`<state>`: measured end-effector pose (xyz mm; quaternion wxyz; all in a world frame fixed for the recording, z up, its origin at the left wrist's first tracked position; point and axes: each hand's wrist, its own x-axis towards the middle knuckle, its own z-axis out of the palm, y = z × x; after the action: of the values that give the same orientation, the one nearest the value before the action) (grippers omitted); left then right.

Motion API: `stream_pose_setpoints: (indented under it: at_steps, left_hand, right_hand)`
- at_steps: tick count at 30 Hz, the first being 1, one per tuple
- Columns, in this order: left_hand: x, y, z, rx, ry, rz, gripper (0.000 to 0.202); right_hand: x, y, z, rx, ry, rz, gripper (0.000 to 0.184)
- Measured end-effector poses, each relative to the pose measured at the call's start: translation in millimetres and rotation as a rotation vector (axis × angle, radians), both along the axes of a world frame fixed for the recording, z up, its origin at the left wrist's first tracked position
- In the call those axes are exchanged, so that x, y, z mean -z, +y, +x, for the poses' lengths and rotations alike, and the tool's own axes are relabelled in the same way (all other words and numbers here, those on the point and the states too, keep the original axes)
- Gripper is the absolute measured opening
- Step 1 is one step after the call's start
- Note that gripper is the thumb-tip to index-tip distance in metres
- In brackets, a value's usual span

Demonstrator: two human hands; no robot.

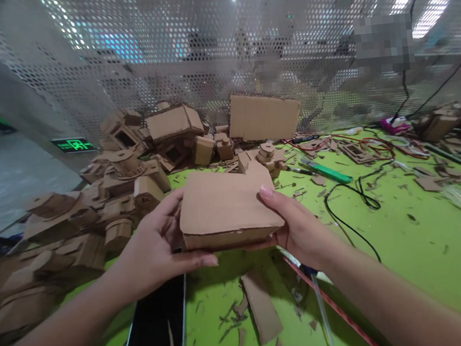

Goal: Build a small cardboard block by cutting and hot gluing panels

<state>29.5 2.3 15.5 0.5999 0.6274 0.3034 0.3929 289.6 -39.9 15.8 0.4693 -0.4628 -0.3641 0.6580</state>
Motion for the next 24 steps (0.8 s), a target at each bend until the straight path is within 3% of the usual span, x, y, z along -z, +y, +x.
stream_pose_setpoints:
  at_steps: [7, 14, 18, 24]
  left_hand:
    - [1.2, -0.8, 0.4, 0.016, 0.003, 0.015, 0.107]
    - [2.3, -2.4, -1.1, -0.018, 0.137, 0.147, 0.115]
    - [1.5, -3.2, 3.0, -0.01, 0.104, 0.077, 0.104]
    - [4.2, -1.8, -2.4, 0.025, 0.058, -0.001, 0.114]
  right_hand:
    - [0.5, -0.2, 2.1, 0.0, -0.021, 0.045, 0.053]
    - [-0.9, 0.2, 2.3, 0.013, 0.041, 0.015, 0.05]
    - [2.3, 1.1, 4.3, -0.002, -0.005, 0.036, 0.052]
    - [7.4, 1.9, 5.3, -0.003, -0.07, 0.089, 0.054]
